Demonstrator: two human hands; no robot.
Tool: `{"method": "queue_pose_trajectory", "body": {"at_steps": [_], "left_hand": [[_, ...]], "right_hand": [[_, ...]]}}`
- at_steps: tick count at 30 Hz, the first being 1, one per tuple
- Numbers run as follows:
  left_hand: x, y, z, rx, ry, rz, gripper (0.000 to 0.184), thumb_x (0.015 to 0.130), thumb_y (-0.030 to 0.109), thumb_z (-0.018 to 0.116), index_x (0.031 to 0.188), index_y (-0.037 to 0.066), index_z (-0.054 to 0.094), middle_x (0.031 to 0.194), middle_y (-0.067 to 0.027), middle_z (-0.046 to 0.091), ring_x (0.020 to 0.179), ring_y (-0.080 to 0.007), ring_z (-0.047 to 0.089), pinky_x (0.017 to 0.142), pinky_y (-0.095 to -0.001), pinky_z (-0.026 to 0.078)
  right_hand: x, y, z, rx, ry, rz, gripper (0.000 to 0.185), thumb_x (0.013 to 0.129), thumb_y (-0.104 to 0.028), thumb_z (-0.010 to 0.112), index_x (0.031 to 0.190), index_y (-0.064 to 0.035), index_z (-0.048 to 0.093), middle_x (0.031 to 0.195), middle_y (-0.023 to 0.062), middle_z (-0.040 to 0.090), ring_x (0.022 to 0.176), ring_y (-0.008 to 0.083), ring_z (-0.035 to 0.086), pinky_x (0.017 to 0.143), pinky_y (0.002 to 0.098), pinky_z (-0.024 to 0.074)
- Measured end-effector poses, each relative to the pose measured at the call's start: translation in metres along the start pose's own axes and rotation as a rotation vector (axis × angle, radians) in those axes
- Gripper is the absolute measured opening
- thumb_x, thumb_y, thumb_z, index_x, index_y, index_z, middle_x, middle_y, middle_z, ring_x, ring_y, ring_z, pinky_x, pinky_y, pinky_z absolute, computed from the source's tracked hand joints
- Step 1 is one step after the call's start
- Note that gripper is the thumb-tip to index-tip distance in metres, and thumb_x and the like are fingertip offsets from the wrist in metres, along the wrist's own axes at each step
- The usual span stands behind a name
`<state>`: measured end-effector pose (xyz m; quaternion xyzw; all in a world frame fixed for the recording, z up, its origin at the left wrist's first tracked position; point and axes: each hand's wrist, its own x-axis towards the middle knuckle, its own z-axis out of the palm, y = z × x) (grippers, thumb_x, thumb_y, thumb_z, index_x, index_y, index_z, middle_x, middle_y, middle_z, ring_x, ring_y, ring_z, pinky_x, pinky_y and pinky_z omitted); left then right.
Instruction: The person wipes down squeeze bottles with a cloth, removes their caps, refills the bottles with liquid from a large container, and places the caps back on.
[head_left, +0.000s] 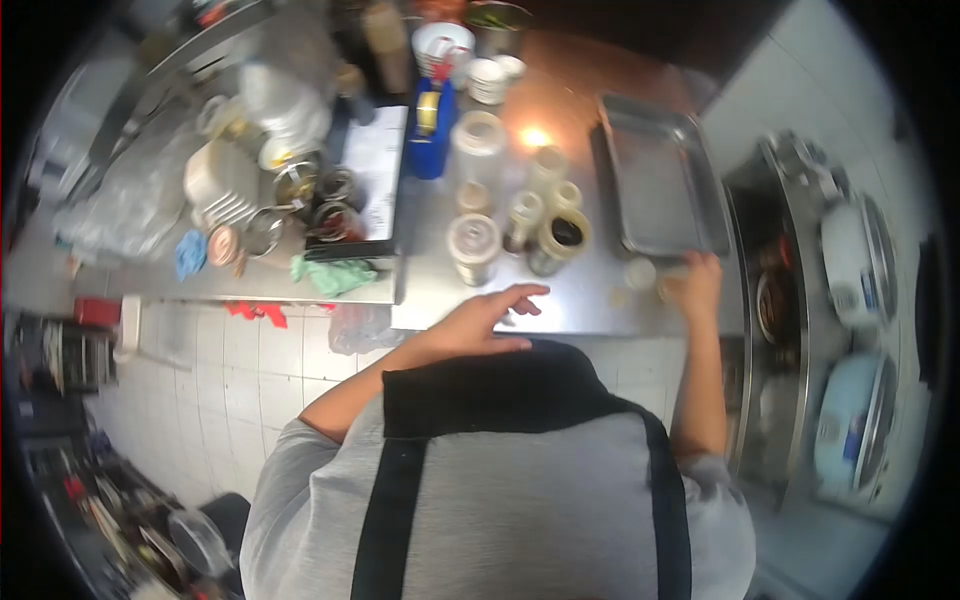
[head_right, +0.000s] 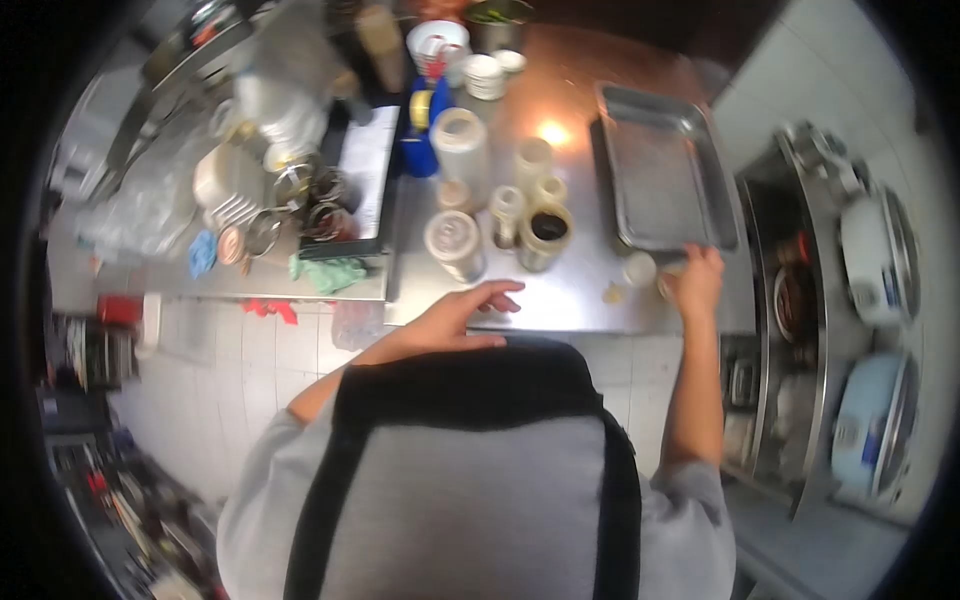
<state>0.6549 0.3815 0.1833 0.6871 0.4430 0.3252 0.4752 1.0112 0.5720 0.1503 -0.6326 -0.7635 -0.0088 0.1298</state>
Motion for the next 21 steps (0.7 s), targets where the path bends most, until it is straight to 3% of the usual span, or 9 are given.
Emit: {"method": "queue_pose_trajectory", "body": {"at_steps": [5,6,10,14,16,17,18,19,21], "left_hand": [[-0.061,-0.016,-0.023,-0.034,0.271,-0.154,0.055,0.081,0.007,0.068,0.132,0.012,0.048,0.102,-0.0066,0.063,0.093,-0.0165,0.061,0.085,-0.0294,0.049],[-0.073,-0.013,-0.026,-0.028,0.374,-0.164,0.047,0.081,0.0,0.065,0.126,0.009,0.054,0.091,-0.0032,0.062,0.081,-0.0117,0.058,0.076,-0.0251,0.048],[-0.126,-0.033,-0.034,0.03,0.614,-0.228,0.044,0.079,-0.004,0.063,0.121,0.008,0.057,0.083,-0.0016,0.061,0.075,-0.0112,0.056,0.07,-0.0246,0.046],[-0.178,-0.059,-0.042,0.149,0.855,-0.204,0.048,0.075,-0.003,0.064,0.12,0.01,0.058,0.082,-0.0034,0.062,0.074,-0.0146,0.058,0.069,-0.026,0.046],[-0.199,-0.055,-0.056,0.111,0.925,-0.267,0.045,0.075,-0.001,0.065,0.118,0.01,0.06,0.082,-0.0038,0.062,0.075,-0.0151,0.058,0.069,-0.0261,0.046],[-0.207,-0.05,-0.063,0.086,0.961,-0.262,0.042,0.075,0.0,0.064,0.116,0.009,0.061,0.082,-0.0034,0.062,0.074,-0.0143,0.058,0.07,-0.0262,0.046],[-0.214,-0.046,-0.07,0.097,0.99,-0.27,0.042,0.076,0.0,0.064,0.117,0.009,0.06,0.081,-0.0032,0.062,0.074,-0.0141,0.058,0.07,-0.0263,0.046],[-0.222,-0.046,-0.076,0.107,1.027,-0.284,0.042,0.076,0.0,0.064,0.117,0.009,0.06,0.081,-0.003,0.061,0.074,-0.0138,0.058,0.07,-0.0265,0.046],[-0.238,-0.051,-0.082,0.114,1.072,-0.269,0.043,0.077,0.0,0.064,0.118,0.009,0.059,0.081,-0.0029,0.061,0.075,-0.0139,0.058,0.07,-0.0265,0.047]], "right_hand": [[0.049,-0.097,-0.114,0.417,0.207,-0.162,0.054,0.065,-0.004,0.076,0.116,-0.0126,0.061,0.109,0.0084,0.049,0.095,0.0221,0.052,0.079,0.0325,0.0462],[0.061,-0.122,-0.13,0.47,0.236,-0.275,0.053,0.067,-0.004,0.075,0.117,-0.0125,0.061,0.11,0.0074,0.049,0.093,0.0191,0.051,0.076,0.0303,0.046],[0.104,-0.248,-0.165,0.801,0.194,-0.731,0.056,0.071,-0.004,0.073,0.124,-0.0114,0.057,0.118,0.0065,0.047,0.094,0.0158,0.052,0.078,0.0271,0.0483],[0.173,-0.383,-0.129,1.18,-0.471,-0.711,0.078,0.07,-0.01,0.079,0.136,-0.0035,0.04,0.122,0.0107,0.046,0.11,0.0192,0.049,0.089,0.0323,0.0464],[0.218,-0.443,-0.093,1.128,-0.607,-0.624,0.084,0.065,-0.02,0.084,0.135,-0.0001,0.04,0.121,0.0112,0.05,0.111,0.0205,0.048,0.09,0.0334,0.0431],[0.245,-0.469,-0.061,1.193,-0.636,-0.561,0.085,0.065,-0.022,0.084,0.134,0.0015,0.04,0.125,0.0128,0.049,0.112,0.0227,0.049,0.092,0.0348,0.0411],[0.256,-0.491,-0.044,1.127,-0.594,-0.491,0.086,0.07,-0.025,0.079,0.14,-0.0063,0.034,0.132,0.0126,0.046,0.121,0.0248,0.045,0.097,0.0345,0.035],[0.269,-0.511,-0.032,1.083,-0.522,-0.49,0.093,0.064,-0.028,0.083,0.137,0.004,0.035,0.135,0.0168,0.044,0.12,0.0278,0.047,0.099,0.0366,0.0381],[0.338,-0.534,0.048,1.148,-0.419,-0.533,0.108,0.061,-0.03,0.085,0.144,0.0,0.023,0.14,0.0186,0.039,0.127,0.0303,0.041,0.103,0.0376,0.0365]]}}
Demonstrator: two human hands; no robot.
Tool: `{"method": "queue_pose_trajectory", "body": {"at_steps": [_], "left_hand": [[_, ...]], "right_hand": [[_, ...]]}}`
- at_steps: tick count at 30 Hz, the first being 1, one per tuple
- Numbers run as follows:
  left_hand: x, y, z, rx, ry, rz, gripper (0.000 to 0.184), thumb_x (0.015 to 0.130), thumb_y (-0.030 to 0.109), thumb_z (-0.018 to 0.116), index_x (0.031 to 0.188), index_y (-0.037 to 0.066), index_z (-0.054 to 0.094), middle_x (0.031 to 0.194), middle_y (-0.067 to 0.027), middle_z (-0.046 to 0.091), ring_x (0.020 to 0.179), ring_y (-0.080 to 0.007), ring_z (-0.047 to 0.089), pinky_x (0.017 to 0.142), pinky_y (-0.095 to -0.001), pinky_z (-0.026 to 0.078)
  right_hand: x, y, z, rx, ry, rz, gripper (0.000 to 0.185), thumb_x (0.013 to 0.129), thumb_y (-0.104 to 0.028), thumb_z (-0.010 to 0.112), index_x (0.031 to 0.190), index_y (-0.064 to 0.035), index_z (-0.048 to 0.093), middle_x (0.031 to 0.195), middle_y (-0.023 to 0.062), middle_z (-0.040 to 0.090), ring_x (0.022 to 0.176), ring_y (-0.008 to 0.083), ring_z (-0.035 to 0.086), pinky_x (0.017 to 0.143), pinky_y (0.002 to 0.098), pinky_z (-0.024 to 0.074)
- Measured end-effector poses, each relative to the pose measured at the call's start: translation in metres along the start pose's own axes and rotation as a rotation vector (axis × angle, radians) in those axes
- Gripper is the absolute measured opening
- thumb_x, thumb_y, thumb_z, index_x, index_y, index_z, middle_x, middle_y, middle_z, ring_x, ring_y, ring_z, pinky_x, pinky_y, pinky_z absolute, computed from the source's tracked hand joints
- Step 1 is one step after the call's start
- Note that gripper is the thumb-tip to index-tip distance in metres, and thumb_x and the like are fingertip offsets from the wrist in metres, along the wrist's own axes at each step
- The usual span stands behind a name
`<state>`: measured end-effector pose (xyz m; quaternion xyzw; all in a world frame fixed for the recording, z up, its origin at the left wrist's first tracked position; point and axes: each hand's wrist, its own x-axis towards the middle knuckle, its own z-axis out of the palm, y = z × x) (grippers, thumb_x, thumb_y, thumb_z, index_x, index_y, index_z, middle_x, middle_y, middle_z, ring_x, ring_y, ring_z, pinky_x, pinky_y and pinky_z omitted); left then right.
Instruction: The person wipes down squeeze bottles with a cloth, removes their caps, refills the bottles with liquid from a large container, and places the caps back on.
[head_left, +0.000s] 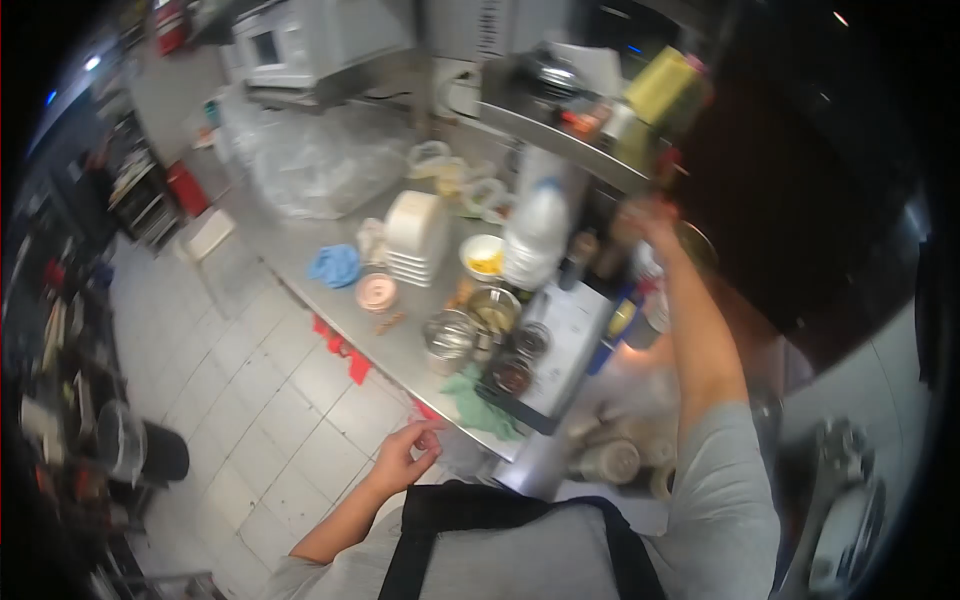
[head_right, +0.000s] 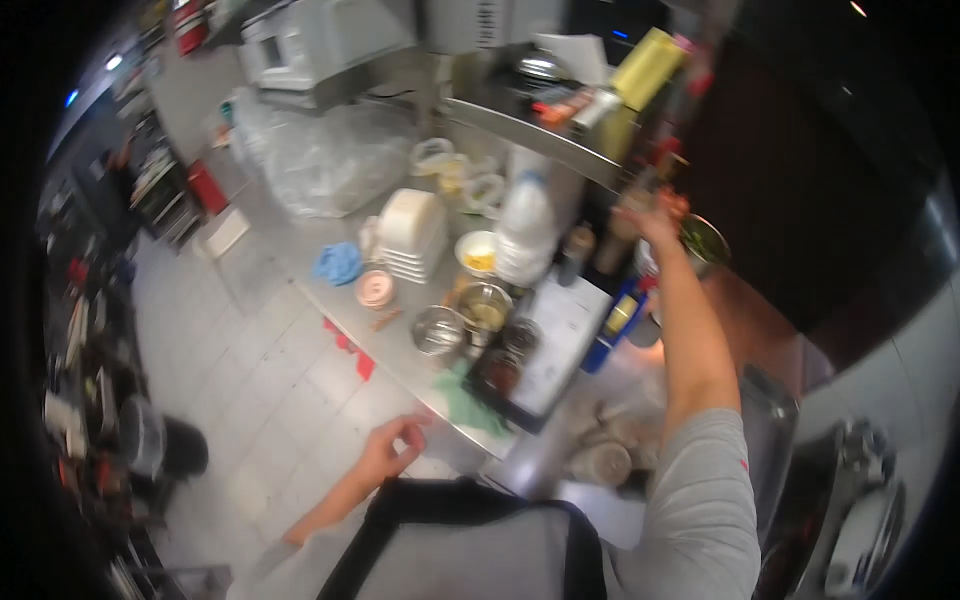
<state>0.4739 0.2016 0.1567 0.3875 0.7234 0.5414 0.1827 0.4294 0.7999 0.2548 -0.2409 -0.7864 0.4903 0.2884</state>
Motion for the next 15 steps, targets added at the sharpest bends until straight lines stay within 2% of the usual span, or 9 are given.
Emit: {"method": "queue_pose_trajectory", "body": {"at_steps": [1,3,6,8,11,14,15], "left_hand": [[-0.004,-0.002,-0.008,0.001,0.035,-0.004,0.043,0.077,0.0,0.064,0.119,0.009,0.059,0.081,-0.0028,0.061,0.075,-0.0139,0.058,0.07,-0.0265,0.047],[-0.013,0.003,-0.022,0.031,0.089,-0.029,0.04,0.079,0.0,0.063,0.118,0.007,0.059,0.081,-0.0021,0.062,0.076,-0.0122,0.058,0.074,-0.0264,0.047],[-0.028,0.01,-0.035,0.069,0.169,-0.045,0.038,0.081,0.001,0.063,0.118,0.008,0.059,0.081,-0.0022,0.062,0.077,-0.0125,0.058,0.076,-0.0271,0.048],[-0.035,0.011,-0.039,0.079,0.192,-0.033,0.039,0.081,0.001,0.063,0.119,0.008,0.058,0.082,-0.0024,0.061,0.077,-0.013,0.058,0.077,-0.0273,0.048],[-0.033,0.02,-0.037,0.08,0.156,0.071,0.042,0.079,0.0,0.064,0.12,0.01,0.058,0.084,-0.0035,0.061,0.078,-0.0151,0.06,0.076,-0.0288,0.049],[-0.026,0.027,-0.027,0.211,0.094,0.22,0.045,0.077,0.001,0.066,0.12,0.01,0.058,0.085,-0.0048,0.061,0.079,-0.019,0.062,0.075,-0.0313,0.05],[-0.023,0.035,-0.025,0.232,0.058,0.245,0.046,0.077,0.002,0.067,0.121,0.01,0.058,0.086,-0.0047,0.061,0.08,-0.0194,0.062,0.075,-0.0317,0.05]], "right_hand": [[0.014,0.003,0.013,-0.195,0.143,0.058,0.116,0.058,-0.032,0.087,0.146,-0.0039,0.016,0.144,0.0178,0.032,0.13,0.0301,0.038,0.105,0.0404,0.036],[0.056,0.058,0.027,-0.411,0.334,-0.066,0.117,0.057,-0.034,0.088,0.145,-0.0033,0.017,0.146,0.0165,0.027,0.131,0.0316,0.036,0.107,0.0445,0.0351],[0.08,0.105,0.028,-0.228,0.324,-0.317,0.093,0.058,-0.026,0.087,0.129,-0.0015,0.032,0.129,0.0176,0.043,0.119,0.0317,0.044,0.101,0.0425,0.0381],[0.045,0.075,0.039,-0.499,0.491,-0.447,0.073,0.061,-0.021,0.084,0.116,-0.0032,0.039,0.119,0.0169,0.05,0.106,0.0298,0.054,0.092,0.0389,0.0432],[0.018,0.048,0.04,-0.388,0.532,-0.299,0.07,0.063,-0.023,0.083,0.114,-0.0044,0.04,0.111,0.016,0.054,0.099,0.0292,0.057,0.09,0.0379,0.0441],[0.041,0.074,-0.001,-0.03,0.563,-0.267,0.068,0.064,-0.025,0.083,0.112,-0.0056,0.039,0.104,0.0148,0.058,0.098,0.0281,0.059,0.089,0.0378,0.0447],[0.02,0.048,-0.013,-0.169,0.531,-0.351,0.07,0.063,-0.027,0.083,0.115,-0.0049,0.042,0.106,0.0139,0.059,0.099,0.0272,0.059,0.09,0.0373,0.0442]]}}
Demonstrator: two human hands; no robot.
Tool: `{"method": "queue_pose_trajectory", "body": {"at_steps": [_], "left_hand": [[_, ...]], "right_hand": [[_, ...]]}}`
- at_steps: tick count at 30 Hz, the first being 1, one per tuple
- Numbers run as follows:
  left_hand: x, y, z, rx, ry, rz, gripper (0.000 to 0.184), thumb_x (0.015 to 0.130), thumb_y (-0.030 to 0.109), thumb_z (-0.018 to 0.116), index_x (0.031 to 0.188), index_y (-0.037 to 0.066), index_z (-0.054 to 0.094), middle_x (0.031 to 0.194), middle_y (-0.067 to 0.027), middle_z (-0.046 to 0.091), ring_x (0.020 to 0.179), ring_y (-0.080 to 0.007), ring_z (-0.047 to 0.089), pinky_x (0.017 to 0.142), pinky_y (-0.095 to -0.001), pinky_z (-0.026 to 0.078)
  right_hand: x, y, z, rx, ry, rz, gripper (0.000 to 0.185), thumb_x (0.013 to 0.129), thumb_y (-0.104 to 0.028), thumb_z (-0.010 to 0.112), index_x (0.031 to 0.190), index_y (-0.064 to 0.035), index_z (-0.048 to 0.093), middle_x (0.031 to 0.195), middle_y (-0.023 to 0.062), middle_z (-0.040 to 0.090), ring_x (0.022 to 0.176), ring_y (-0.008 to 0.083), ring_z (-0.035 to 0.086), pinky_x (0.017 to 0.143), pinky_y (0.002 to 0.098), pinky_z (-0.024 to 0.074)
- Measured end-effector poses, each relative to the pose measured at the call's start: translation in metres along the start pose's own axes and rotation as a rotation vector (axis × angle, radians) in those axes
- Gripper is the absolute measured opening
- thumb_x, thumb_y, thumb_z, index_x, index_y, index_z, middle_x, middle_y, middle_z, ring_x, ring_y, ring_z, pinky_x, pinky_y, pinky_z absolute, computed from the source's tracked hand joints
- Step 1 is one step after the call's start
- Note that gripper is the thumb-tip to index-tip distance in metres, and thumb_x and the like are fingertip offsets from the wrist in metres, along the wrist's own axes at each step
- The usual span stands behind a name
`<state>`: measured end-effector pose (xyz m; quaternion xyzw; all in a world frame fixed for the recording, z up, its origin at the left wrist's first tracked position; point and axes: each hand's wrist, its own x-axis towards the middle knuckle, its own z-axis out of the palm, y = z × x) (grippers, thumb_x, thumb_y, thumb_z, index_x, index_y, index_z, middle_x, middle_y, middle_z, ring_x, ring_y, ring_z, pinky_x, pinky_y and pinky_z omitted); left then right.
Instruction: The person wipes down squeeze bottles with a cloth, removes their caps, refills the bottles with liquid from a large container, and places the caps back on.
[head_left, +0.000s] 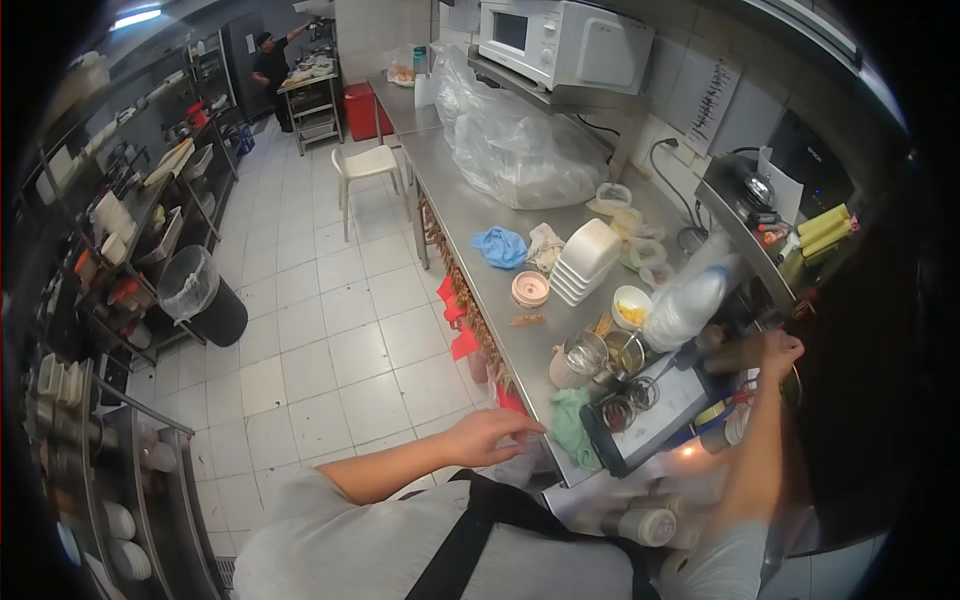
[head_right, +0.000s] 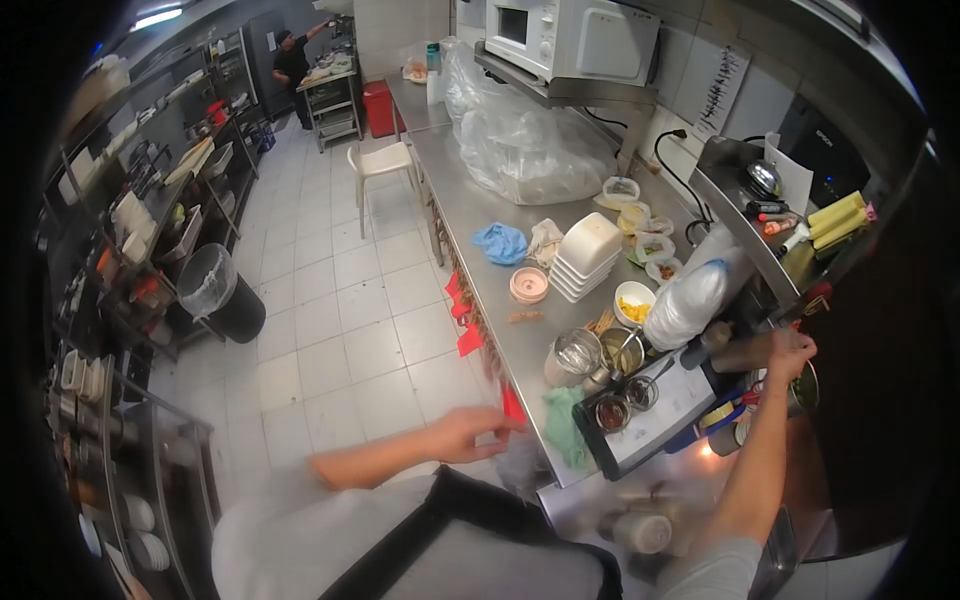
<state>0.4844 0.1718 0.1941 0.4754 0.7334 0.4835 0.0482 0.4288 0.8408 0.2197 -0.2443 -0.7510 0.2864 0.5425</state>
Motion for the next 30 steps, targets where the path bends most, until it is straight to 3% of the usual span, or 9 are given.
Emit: {"method": "queue_pose_trajectory", "body": {"at_steps": [5,8,11,12,16,20,23,25,30], "left_hand": [[0.044,0.043,0.025,-0.038,0.026,0.282,0.053,0.074,0.012,0.074,0.124,0.006,0.055,0.107,-0.0098,0.061,0.101,-0.026,0.059,0.087,-0.0369,0.047],[0.111,0.112,0.049,-0.066,0.105,0.418,0.096,0.061,0.026,0.085,0.139,0.003,0.035,0.143,-0.0163,0.037,0.131,-0.0355,0.037,0.108,-0.0419,0.032],[0.146,0.167,0.081,-0.046,0.08,0.472,0.127,0.048,0.035,0.09,0.146,0.004,0.017,0.15,-0.0205,0.023,0.138,-0.039,0.023,0.113,-0.045,0.024],[0.15,0.186,0.092,-0.151,0.039,0.462,0.127,0.048,0.036,0.09,0.147,0.007,0.015,0.148,-0.023,0.023,0.136,-0.0482,0.021,0.111,-0.0513,0.023],[0.131,0.233,0.124,-0.348,-0.095,0.412,0.1,0.058,0.02,0.082,0.139,0.006,0.027,0.13,-0.0189,0.047,0.115,-0.0374,0.051,0.094,-0.043,0.044],[0.095,0.223,0.172,-0.243,-0.139,0.42,0.091,0.056,0.015,0.082,0.134,0.005,0.035,0.126,-0.0183,0.051,0.108,-0.0366,0.056,0.087,-0.0411,0.048],[0.07,0.203,0.198,-0.099,-0.273,0.355,0.09,0.057,0.015,0.082,0.133,0.006,0.035,0.122,-0.0189,0.054,0.106,-0.0376,0.057,0.084,-0.0424,0.049],[0.055,0.199,0.201,-0.208,-0.434,0.31,0.088,0.057,0.015,0.081,0.133,0.007,0.036,0.12,-0.0195,0.055,0.105,-0.0383,0.057,0.083,-0.0425,0.05],[0.046,0.198,0.207,-0.54,-0.921,0.233,0.086,0.059,0.014,0.082,0.132,0.008,0.037,0.119,-0.0167,0.057,0.109,-0.031,0.058,0.087,-0.0383,0.048]], "right_hand": [[-0.014,-0.182,-0.115,-0.061,0.021,-0.163,0.067,0.07,-0.026,0.081,0.124,-0.0036,0.05,0.117,0.0118,0.059,0.105,0.0231,0.058,0.094,0.0347,0.0434],[-0.043,-0.317,-0.203,0.123,-0.174,-0.319,0.053,0.076,-0.023,0.077,0.119,-0.0011,0.056,0.112,0.0073,0.06,0.102,0.0167,0.058,0.092,0.0304,0.0441],[-0.072,-0.377,-0.259,0.305,-0.274,-0.243,0.052,0.077,-0.02,0.075,0.12,0.0007,0.056,0.109,0.0078,0.061,0.099,0.0158,0.058,0.089,0.0282,0.0446],[-0.086,-0.387,-0.277,0.353,-0.323,-0.182,0.052,0.077,-0.022,0.074,0.12,0.0015,0.055,0.108,0.0084,0.061,0.099,0.016,0.058,0.089,0.0281,0.0445],[-0.157,-0.404,-0.327,0.399,-0.305,-0.135,0.058,0.077,-0.029,0.072,0.121,0.0035,0.053,0.107,0.0098,0.06,0.098,0.0176,0.058,0.087,0.029,0.0449],[-0.204,-0.356,-0.376,-0.027,-0.206,-0.279,0.054,0.082,-0.048,0.064,0.11,-0.0018,0.057,0.102,0.0039,0.056,0.093,0.0118,0.052,0.082,0.0254,0.0411],[-0.243,-0.32,-0.405,-0.063,-0.39,0.078,0.045,0.082,-0.044,0.065,0.099,-0.0027,0.058,0.091,0.0007,0.057,0.086,0.0092,0.051,0.074,0.024,0.0409],[-0.271,-0.309,-0.408,-0.079,-0.297,0.058,0.037,0.079,-0.034,0.066,0.092,-0.0004,0.059,0.082,0.0009,0.058,0.078,0.0096,0.052,0.069,0.0244,0.0418],[-0.292,-0.323,-0.415,0.022,-0.335,-0.05,0.046,0.07,-0.04,0.071,0.087,0.0017,0.061,0.075,0.0052,0.059,0.066,0.0136,0.053,0.061,0.0263,0.041]]}}
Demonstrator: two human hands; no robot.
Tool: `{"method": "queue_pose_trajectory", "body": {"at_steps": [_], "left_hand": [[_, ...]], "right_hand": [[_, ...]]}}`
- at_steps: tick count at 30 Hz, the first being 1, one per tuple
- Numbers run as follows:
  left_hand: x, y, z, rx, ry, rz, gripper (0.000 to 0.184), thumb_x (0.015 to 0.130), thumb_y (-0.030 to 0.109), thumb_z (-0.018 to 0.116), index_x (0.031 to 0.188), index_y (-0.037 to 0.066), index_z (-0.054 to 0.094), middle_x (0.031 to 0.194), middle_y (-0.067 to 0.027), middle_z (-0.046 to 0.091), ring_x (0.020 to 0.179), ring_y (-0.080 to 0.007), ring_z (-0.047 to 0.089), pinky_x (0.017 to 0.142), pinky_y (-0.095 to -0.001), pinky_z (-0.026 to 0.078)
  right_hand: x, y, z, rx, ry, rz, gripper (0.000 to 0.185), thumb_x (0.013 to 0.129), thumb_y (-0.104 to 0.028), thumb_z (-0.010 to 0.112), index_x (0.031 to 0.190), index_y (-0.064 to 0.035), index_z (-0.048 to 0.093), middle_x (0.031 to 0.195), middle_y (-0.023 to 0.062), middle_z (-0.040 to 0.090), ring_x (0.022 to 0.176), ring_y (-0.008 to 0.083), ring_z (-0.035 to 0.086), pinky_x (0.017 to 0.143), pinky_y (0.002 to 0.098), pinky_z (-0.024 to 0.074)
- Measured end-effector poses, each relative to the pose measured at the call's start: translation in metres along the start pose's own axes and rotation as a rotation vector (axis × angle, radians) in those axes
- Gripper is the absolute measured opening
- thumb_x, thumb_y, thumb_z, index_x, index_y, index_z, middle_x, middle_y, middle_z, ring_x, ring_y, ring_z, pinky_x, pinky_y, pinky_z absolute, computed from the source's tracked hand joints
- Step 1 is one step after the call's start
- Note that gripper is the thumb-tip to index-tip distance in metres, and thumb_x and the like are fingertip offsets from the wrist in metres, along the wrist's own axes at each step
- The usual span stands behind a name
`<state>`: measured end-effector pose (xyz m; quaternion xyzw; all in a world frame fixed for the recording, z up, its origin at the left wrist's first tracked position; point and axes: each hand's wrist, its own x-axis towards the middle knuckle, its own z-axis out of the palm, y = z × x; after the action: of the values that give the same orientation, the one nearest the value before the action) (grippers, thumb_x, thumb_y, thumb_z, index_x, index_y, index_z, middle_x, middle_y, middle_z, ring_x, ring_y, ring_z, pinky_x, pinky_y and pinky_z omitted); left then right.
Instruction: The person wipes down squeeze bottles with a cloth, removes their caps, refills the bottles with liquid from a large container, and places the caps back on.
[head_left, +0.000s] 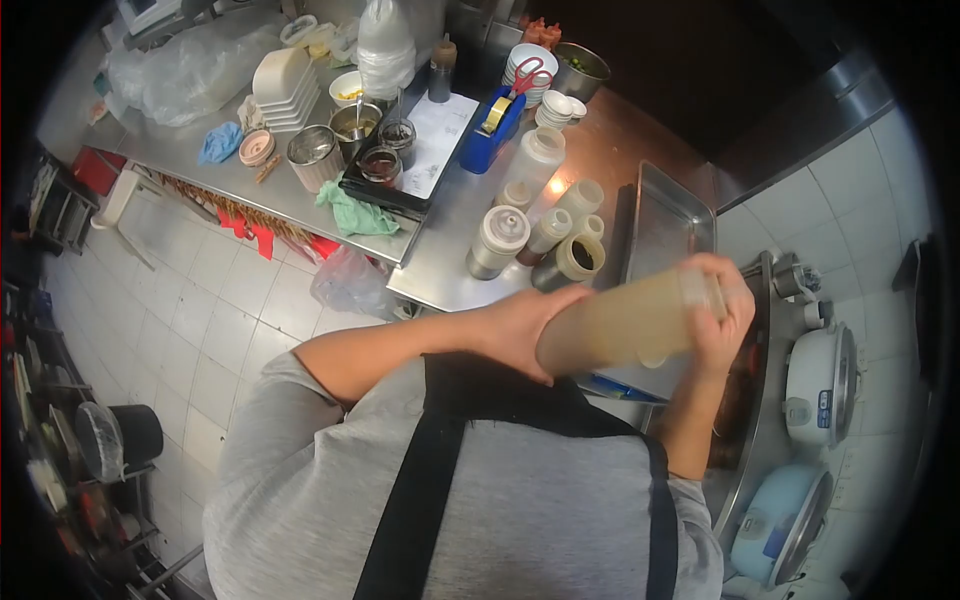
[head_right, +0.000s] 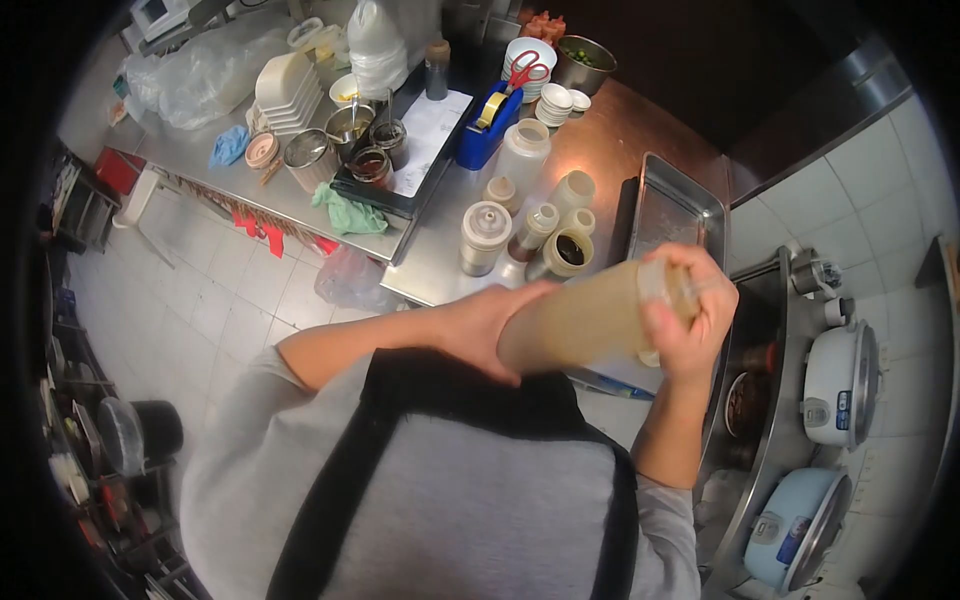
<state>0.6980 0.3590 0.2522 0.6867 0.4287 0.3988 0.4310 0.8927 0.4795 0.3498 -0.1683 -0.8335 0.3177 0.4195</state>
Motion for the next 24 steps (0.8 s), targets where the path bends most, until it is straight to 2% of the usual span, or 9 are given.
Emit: {"method": "queue_pose_trajectory", "body": {"at_steps": [5,9,10,11,13,17,18,20,24], "left_hand": [[0.021,-0.023,0.002,-0.471,-0.397,0.19,0.092,0.06,0.013,0.084,0.137,0.006,0.035,0.124,-0.0074,0.056,0.115,-0.0169,0.052,0.097,-0.0343,0.041],[0.002,-0.007,-0.02,-0.318,-0.115,0.157,0.096,0.057,0.012,0.086,0.138,0.004,0.035,0.124,-0.0065,0.055,0.116,-0.0149,0.05,0.099,-0.0339,0.04],[-0.006,-0.004,-0.028,-0.273,-0.025,0.164,0.096,0.056,0.012,0.086,0.137,0.005,0.036,0.123,-0.0068,0.055,0.116,-0.0147,0.05,0.099,-0.0339,0.04],[-0.011,-0.001,-0.035,-0.233,0.062,0.169,0.095,0.055,0.011,0.087,0.137,0.005,0.037,0.122,-0.0071,0.056,0.115,-0.0145,0.05,0.099,-0.0339,0.039],[-0.014,0.001,-0.054,-0.061,0.332,0.176,0.086,0.054,0.022,0.086,0.128,0.006,0.045,0.121,-0.0111,0.054,0.116,-0.0224,0.05,0.097,-0.0348,0.04],[0.003,-0.028,-0.106,0.256,0.721,0.219,0.083,0.052,0.028,0.086,0.121,0.006,0.047,0.117,-0.0131,0.05,0.109,-0.0312,0.051,0.094,-0.0382,0.041],[0.011,-0.043,-0.117,0.236,0.764,0.225,0.083,0.051,0.028,0.086,0.121,0.006,0.047,0.116,-0.0134,0.051,0.109,-0.0315,0.052,0.094,-0.0385,0.042],[0.025,-0.068,-0.134,0.192,0.847,0.244,0.083,0.051,0.028,0.086,0.121,0.006,0.047,0.114,-0.0139,0.053,0.108,-0.032,0.053,0.093,-0.0391,0.043],[0.031,-0.078,-0.146,0.317,0.89,0.038,0.08,0.05,0.03,0.087,0.116,0.007,0.05,0.106,-0.0163,0.058,0.104,-0.0343,0.056,0.09,-0.0411,0.044]], "right_hand": [[0.029,-0.022,-0.011,0.147,-0.442,-0.424,0.055,0.064,-0.04,0.076,0.098,0.0023,0.065,0.086,0.0117,0.063,0.074,0.0235,0.058,0.068,0.0291,0.0447],[0.067,-0.04,-0.02,0.173,-0.691,-0.447,0.064,0.063,-0.029,0.075,0.114,0.0057,0.06,0.107,0.0197,0.064,0.096,0.0289,0.061,0.086,0.0342,0.0452],[0.082,-0.035,-0.023,0.233,-0.801,-0.499,0.067,0.064,-0.02,0.07,0.122,0.0078,0.054,0.122,0.0236,0.058,0.109,0.0306,0.057,0.095,0.0386,0.0418],[0.082,-0.032,-0.027,0.176,-0.701,-0.364,0.069,0.064,-0.019,0.065,0.127,0.007,0.051,0.131,0.0214,0.052,0.112,0.0293,0.056,0.096,0.0388,0.0411],[0.106,-0.06,0.0,0.213,-0.672,-0.23,0.083,0.067,-0.038,0.071,0.138,-0.0048,0.043,0.138,0.021,0.043,0.107,0.0272,0.056,0.087,0.0354,0.0452],[0.148,-0.075,0.052,-0.277,-0.736,-0.134,0.077,0.063,-0.034,0.08,0.13,-0.0092,0.052,0.105,0.0084,0.057,0.092,0.0194,0.056,0.081,0.0328,0.0459],[0.158,-0.056,0.071,-0.406,-0.611,-0.402,0.063,0.066,-0.026,0.079,0.122,-0.0055,0.057,0.1,0.012,0.06,0.093,0.0228,0.059,0.083,0.0339,0.0469],[0.174,-0.045,0.1,-0.528,-0.595,-0.346,0.055,0.067,-0.024,0.077,0.115,-0.0031,0.06,0.102,0.0154,0.061,0.096,0.0276,0.06,0.086,0.0356,0.0471],[0.204,0.005,0.137,-0.551,-0.749,-0.307,0.05,0.064,-0.015,0.073,0.112,-0.0055,0.061,0.106,0.0153,0.061,0.102,0.0294,0.059,0.09,0.0363,0.0464]]}}
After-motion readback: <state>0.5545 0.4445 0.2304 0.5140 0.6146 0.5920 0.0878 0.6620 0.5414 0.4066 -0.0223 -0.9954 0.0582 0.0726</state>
